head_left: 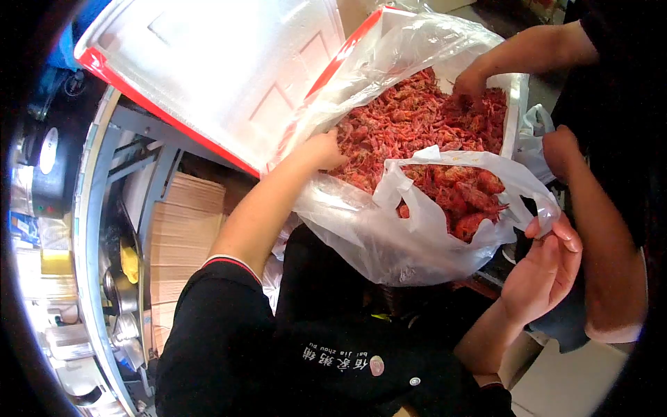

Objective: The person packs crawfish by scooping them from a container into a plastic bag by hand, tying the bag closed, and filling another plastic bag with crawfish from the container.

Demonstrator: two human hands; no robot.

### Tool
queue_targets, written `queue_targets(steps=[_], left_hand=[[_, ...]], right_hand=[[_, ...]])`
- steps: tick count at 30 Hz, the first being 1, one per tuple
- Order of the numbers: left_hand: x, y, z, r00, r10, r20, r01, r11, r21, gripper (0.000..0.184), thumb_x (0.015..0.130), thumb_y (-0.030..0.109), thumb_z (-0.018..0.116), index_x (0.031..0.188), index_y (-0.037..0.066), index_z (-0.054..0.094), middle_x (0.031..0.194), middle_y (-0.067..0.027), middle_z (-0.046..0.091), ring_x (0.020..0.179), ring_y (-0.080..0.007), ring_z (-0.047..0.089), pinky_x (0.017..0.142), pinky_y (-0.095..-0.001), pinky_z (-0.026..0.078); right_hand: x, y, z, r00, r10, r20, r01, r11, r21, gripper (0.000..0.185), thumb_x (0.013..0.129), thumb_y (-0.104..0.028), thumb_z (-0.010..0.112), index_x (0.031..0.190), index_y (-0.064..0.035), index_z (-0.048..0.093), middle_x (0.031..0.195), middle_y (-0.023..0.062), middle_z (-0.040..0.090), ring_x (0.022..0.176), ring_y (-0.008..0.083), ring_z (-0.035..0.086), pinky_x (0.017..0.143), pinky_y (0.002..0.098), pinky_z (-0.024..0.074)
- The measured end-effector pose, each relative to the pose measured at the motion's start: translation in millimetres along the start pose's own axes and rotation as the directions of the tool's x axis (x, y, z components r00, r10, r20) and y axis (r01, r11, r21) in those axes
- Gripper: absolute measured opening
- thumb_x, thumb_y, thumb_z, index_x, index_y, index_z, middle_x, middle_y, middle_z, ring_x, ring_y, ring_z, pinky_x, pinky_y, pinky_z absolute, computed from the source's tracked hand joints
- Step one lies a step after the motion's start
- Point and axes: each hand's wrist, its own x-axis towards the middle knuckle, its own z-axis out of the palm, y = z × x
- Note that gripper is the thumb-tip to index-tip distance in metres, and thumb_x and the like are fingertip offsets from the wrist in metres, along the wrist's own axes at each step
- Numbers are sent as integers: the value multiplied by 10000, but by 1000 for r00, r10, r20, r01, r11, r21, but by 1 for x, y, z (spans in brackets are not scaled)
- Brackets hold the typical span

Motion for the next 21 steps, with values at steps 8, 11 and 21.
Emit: queue_targets(steps=[8,11,21], left_hand=[[37,3,15,997,-72,16,71,995,73,505,677,242,675,1063,-71,581,1007,-199,634,923,-305,626,803,-368,502],[34,12,-4,981,-111,157,111,994,5,427,628,250,727,946,-25,653,960,-163,656,882,-273,639,774,-349,509],[20,-8,-22,968,-66,244,121,968,-218,453,599,210,711,987,-2,609,926,-189,640,858,-282,622,738,-367,498]], right_hand=[[1,2,-4,994,-7,107,2,999,49,191,890,-94,470,1032,17,532,1024,165,550,822,167,474,796,293,372],[2,-2,1,998,12,57,-15,999,41,176,870,-113,519,992,11,542,993,161,563,780,160,489,767,291,387],[0,-4,3,998,47,49,-48,999,9,169,870,-77,496,996,28,537,1054,193,560,765,154,489,765,284,390]])
